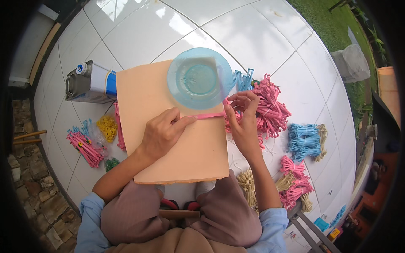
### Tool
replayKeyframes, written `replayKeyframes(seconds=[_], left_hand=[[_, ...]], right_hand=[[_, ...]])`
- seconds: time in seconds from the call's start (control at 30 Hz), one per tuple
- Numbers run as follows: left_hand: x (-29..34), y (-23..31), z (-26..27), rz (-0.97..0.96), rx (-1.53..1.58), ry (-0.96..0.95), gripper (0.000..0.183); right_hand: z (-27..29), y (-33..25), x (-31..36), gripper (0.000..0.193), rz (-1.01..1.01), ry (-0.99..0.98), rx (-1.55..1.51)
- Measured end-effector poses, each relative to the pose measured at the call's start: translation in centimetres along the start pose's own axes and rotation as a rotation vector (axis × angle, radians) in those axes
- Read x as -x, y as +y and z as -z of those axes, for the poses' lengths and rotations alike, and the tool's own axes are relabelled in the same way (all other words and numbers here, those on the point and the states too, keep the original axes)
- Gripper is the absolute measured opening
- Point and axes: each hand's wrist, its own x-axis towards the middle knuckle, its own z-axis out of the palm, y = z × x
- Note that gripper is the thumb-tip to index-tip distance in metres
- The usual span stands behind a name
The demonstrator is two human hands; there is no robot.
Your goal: The person applies liquid from a bowl to pink strips resting on a board, folds the ends of the strips, and organizes them into bundles on a tiled floor.
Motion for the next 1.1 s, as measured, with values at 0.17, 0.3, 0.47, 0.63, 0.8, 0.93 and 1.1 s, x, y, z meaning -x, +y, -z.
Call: replayKeyframes(seconds=[0.17,0.3,0.47,0.63,0.8,0.93,1.1], left_hand=[[0.0,0.2,0.1,-0.087,-0.048,-0.002,0.029],[0.0,0.5,0.2,-0.141,-0.041,0.004,0.03],[0.4,1.5,0.7,-0.226,0.134,0.044,0.03],[-0.9,4.2,5.7,-0.432,0.263,-0.005,0.031],[-2.1,5.1,13.8,-0.633,0.082,0.411,0.052],[-1.8,7.8,18.5,-0.877,-0.514,0.488,0.054],[-2.6,8.5,19.7,-0.898,-0.737,0.316,0.034]], right_hand=[[-0.2,1.2,0.4,0.039,-0.083,0.051,-0.156],[-0.2,2.3,2.7,0.042,-0.131,0.138,-0.459],[2.2,1.4,6.7,0.043,0.03,0.098,-0.49],[5.9,-7.1,8.2,0.049,0.22,-0.072,-0.369],[5.7,-19.2,7.7,0.057,0.208,-0.27,-0.384],[1.6,-24.5,6.7,0.059,0.163,-0.298,-0.493],[-2.5,-25.1,5.8,0.065,-0.045,-0.301,-0.582]])
